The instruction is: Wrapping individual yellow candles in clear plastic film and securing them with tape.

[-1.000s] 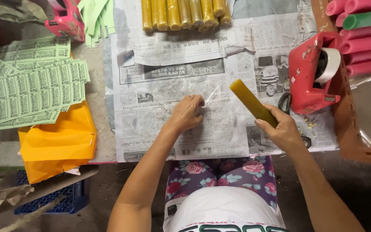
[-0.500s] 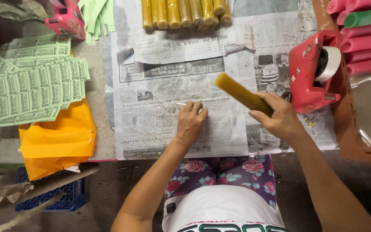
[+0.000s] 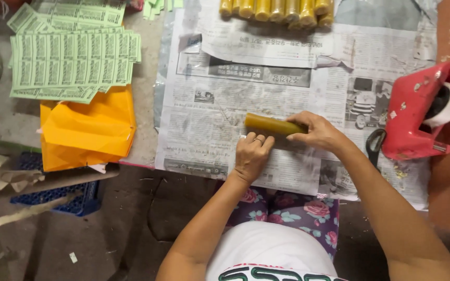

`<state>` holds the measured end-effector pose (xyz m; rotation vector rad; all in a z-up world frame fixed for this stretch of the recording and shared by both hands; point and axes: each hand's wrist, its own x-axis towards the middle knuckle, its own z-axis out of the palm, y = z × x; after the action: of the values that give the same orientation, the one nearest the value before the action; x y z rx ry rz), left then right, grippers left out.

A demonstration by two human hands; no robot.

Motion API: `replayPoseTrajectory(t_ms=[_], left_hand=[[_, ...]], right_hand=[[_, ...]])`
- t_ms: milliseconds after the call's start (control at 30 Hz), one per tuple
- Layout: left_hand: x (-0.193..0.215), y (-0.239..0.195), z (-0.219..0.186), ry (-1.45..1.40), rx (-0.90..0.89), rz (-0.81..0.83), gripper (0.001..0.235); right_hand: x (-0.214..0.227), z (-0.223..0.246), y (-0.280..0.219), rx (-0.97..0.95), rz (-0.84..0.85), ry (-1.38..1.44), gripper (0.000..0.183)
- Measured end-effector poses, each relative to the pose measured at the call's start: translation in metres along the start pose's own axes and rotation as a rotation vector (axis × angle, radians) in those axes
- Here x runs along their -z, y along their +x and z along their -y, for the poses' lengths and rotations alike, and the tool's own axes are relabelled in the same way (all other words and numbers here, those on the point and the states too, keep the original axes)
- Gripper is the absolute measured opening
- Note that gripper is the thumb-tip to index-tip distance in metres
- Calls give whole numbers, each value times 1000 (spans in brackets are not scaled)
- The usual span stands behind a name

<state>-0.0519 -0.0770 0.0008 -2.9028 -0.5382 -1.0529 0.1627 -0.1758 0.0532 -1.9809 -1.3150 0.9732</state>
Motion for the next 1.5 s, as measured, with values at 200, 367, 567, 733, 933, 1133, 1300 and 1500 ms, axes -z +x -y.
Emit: replayPoseTrajectory(t_ms=[200, 367, 567, 733, 933, 1133, 1300, 1500], left_hand=[[-8, -7, -1, 22, 44, -56, 19], [-6, -8, -3, -11, 53, -66, 20], [11, -1, 1, -49, 44, -55, 20], [21, 17, 0, -63, -21, -23, 21], [17, 26, 1, -87, -21, -25, 21], [19, 33, 0, -70, -26, -23, 20], [25, 35, 1, -73, -37, 38, 16], [14, 33, 6, -142, -85, 25, 17]], right_hand=[[2, 12, 4, -140, 94, -35, 57], [6, 25, 5, -182, 149, -138, 55], [9, 21, 24, -156, 262, -309, 57], [12, 4, 39, -151, 319, -323, 54], [18, 3, 51, -231, 387, -269, 48], [20, 3, 52, -193, 400, -246, 44], [20, -4, 56, -156, 412, -219, 40], [21, 0, 55, -181, 408, -213, 43]])
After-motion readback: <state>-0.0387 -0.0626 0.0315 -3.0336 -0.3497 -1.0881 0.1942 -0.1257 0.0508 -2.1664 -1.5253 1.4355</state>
